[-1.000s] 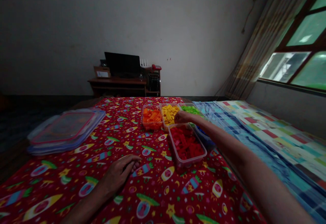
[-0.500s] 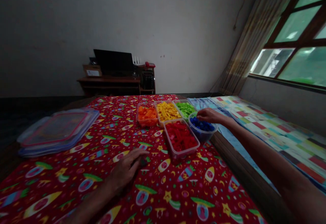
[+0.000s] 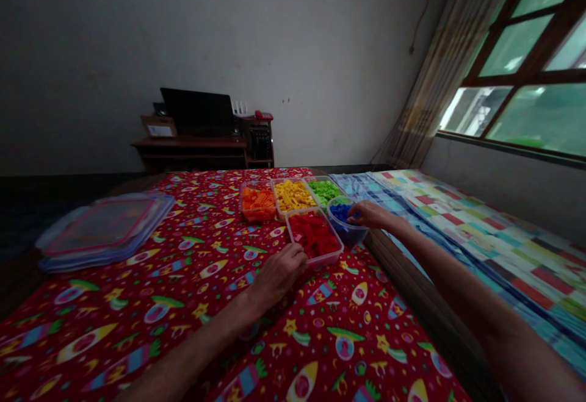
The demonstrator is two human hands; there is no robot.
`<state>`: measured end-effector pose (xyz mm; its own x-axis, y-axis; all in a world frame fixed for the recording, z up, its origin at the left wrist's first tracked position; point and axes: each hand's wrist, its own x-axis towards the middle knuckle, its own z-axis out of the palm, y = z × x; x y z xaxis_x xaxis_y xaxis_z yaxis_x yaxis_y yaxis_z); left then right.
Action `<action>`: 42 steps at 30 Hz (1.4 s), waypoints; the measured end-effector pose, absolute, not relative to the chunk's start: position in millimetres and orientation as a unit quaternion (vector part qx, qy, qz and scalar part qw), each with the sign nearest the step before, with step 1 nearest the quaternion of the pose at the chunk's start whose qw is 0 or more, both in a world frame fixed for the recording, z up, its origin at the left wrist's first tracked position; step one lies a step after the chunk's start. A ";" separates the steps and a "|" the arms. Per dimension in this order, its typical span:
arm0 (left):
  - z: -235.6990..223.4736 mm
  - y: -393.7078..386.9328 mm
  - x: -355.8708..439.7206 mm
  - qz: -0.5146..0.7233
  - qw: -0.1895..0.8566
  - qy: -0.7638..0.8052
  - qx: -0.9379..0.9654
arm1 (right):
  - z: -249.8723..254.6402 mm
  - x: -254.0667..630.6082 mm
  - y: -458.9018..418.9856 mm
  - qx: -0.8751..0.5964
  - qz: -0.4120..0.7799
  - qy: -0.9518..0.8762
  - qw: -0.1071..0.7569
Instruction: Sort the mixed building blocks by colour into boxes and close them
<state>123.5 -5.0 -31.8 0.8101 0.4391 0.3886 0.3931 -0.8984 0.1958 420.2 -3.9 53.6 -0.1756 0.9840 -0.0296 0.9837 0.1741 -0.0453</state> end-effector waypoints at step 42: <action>-13.4 61.3 71.1 0.273 -0.118 0.358 0.885 | 54.9 335.5 -36.9 -0.615 -0.074 -0.783 0.054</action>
<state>71.1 61.3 -13.4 0.5940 0.5697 0.5680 0.6982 -0.7158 -0.0122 335.5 -36.9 54.9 -0.2367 0.9554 0.1764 0.9716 0.2315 0.0497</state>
